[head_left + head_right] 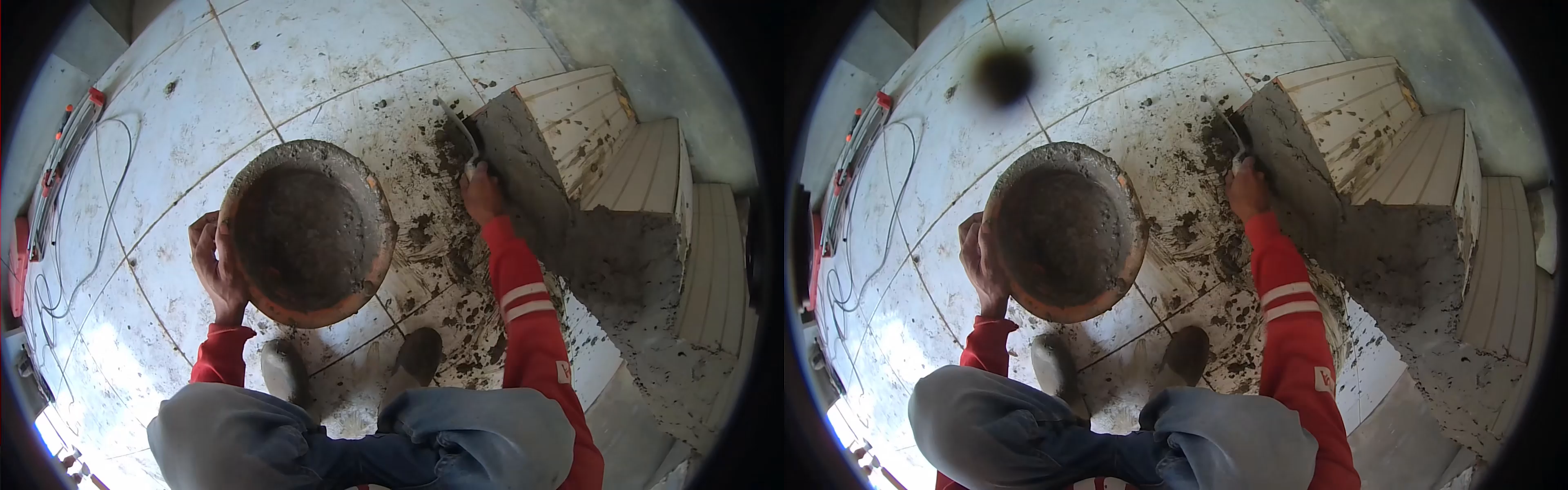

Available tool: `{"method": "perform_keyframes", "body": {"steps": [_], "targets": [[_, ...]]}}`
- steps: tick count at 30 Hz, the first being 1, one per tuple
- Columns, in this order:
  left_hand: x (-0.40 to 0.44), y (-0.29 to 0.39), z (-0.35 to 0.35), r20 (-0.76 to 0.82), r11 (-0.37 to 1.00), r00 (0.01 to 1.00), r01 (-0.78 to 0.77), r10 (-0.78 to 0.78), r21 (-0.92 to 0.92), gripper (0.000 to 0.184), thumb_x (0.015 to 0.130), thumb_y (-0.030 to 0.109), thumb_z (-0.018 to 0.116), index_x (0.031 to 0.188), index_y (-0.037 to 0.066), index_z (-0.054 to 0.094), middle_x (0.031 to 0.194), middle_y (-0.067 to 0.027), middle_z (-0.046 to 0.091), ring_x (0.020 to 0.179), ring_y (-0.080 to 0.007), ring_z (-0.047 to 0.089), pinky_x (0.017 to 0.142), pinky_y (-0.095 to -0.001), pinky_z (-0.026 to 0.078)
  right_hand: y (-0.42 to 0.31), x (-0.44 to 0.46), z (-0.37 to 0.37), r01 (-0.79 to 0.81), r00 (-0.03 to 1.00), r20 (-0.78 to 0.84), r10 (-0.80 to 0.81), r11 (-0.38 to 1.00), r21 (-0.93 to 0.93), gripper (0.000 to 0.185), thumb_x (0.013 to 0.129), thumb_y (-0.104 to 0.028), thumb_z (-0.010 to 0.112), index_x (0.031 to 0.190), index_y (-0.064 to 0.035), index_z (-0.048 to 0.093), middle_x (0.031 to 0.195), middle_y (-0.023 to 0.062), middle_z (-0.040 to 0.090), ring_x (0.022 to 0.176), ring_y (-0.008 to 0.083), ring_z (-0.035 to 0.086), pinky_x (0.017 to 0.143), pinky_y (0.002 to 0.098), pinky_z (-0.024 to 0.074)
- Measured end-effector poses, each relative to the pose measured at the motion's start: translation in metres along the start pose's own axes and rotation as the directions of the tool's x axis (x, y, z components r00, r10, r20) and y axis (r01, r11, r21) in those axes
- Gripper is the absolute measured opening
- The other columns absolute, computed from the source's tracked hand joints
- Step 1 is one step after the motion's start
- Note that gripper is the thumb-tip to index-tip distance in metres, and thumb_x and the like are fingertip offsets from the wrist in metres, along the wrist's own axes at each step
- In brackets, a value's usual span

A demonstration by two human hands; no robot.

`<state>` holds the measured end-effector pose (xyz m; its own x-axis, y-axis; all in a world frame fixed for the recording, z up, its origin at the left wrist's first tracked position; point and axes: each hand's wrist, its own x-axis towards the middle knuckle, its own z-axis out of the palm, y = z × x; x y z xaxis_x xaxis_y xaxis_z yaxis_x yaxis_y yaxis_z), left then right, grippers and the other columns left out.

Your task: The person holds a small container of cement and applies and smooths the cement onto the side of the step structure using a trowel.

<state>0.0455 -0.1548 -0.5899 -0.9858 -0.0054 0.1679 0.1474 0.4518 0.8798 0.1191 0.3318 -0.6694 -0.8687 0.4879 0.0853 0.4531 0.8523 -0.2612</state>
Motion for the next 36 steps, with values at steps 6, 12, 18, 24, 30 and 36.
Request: {"method": "perform_keyframes", "body": {"steps": [6, 12, 18, 24, 30, 36], "targets": [[-0.001, -0.006, 0.0, 0.0, 1.0, 1.0, 0.018, -0.018, -0.018, 0.036, 0.111, 0.027, 0.055, 0.109, -0.005, 0.073, 0.116, -0.016, 0.065, 0.113, -0.0281, 0.06, 0.104, -0.0398, 0.045, -0.004, 0.0, -0.004, -0.01, 1.0, 0.029, 0.008, 0.998, 0.065, 0.041, 0.104, -0.029, 0.067, 0.128, 0.0001, 0.051, 0.098, 0.0351, 0.072, 0.095, 0.0555, 0.07, 0.076, 0.0625, 0.0565], [0.001, -0.005, -0.001, -0.01, 1.0, 1.0, -0.004, 0.004, -0.027, 0.034, 0.11, 0.025, 0.056, 0.108, -0.005, 0.073, 0.115, -0.0156, 0.064, 0.112, -0.0271, 0.06, 0.104, -0.0396, 0.045, -0.001, 0.013, 0.009, -0.115, 0.989, 0.103, 0.103, 0.985, 0.129, 0.042, 0.104, -0.028, 0.067, 0.13, 0.0012, 0.052, 0.102, 0.0365, 0.07, 0.1, 0.0556, 0.068, 0.08, 0.0629, 0.0551], [-0.001, -0.005, -0.001, -0.017, 1.0, 1.0, -0.003, 0.003, -0.028, 0.033, 0.11, 0.024, 0.056, 0.108, -0.005, 0.073, 0.116, -0.0151, 0.064, 0.113, -0.0268, 0.06, 0.104, -0.0383, 0.045, -0.014, -0.003, -0.006, -0.138, 0.988, 0.083, 0.133, 0.989, 0.061, 0.04, 0.104, -0.027, 0.067, 0.128, 0.0014, 0.052, 0.103, 0.035, 0.072, 0.098, 0.0553, 0.069, 0.08, 0.0622, 0.0556], [0.001, -0.007, 0.001, -0.011, 0.999, 1.0, -0.028, 0.028, -0.022, 0.034, 0.111, 0.025, 0.056, 0.109, -0.005, 0.072, 0.117, -0.0149, 0.064, 0.113, -0.0261, 0.06, 0.103, -0.0379, 0.046, -0.014, -0.011, -0.007, -0.106, 0.994, 0.042, 0.104, 0.994, 0.035, 0.038, 0.104, -0.026, 0.067, 0.126, 0.0008, 0.052, 0.103, 0.0346, 0.072, 0.097, 0.0555, 0.07, 0.079, 0.0624, 0.0563], [0.002, -0.004, 0.001, -0.014, 0.999, 0.999, -0.032, 0.032, -0.018, 0.035, 0.112, 0.026, 0.055, 0.111, -0.005, 0.071, 0.116, -0.015, 0.063, 0.11, -0.0254, 0.061, 0.101, -0.0373, 0.047, -0.022, 0.0, -0.01, -0.142, 0.989, 0.063, 0.137, 0.987, 0.078, 0.035, 0.104, -0.024, 0.065, 0.126, -0.0002, 0.051, 0.107, 0.0369, 0.07, 0.101, 0.0562, 0.068, 0.083, 0.0647, 0.0557], [0.004, -0.005, 0.003, -0.004, 0.998, 0.998, -0.065, 0.065, -0.001, 0.036, 0.112, 0.026, 0.054, 0.111, -0.006, 0.071, 0.115, -0.0148, 0.063, 0.107, -0.0248, 0.06, 0.098, -0.0372, 0.047, -0.012, 0.004, -0.001, -0.141, 0.987, 0.071, 0.141, 0.99, -0.004, 0.036, 0.102, -0.024, 0.065, 0.127, -0.0012, 0.052, 0.106, 0.0369, 0.07, 0.1, 0.0548, 0.07, 0.083, 0.0631, 0.0573]]}}
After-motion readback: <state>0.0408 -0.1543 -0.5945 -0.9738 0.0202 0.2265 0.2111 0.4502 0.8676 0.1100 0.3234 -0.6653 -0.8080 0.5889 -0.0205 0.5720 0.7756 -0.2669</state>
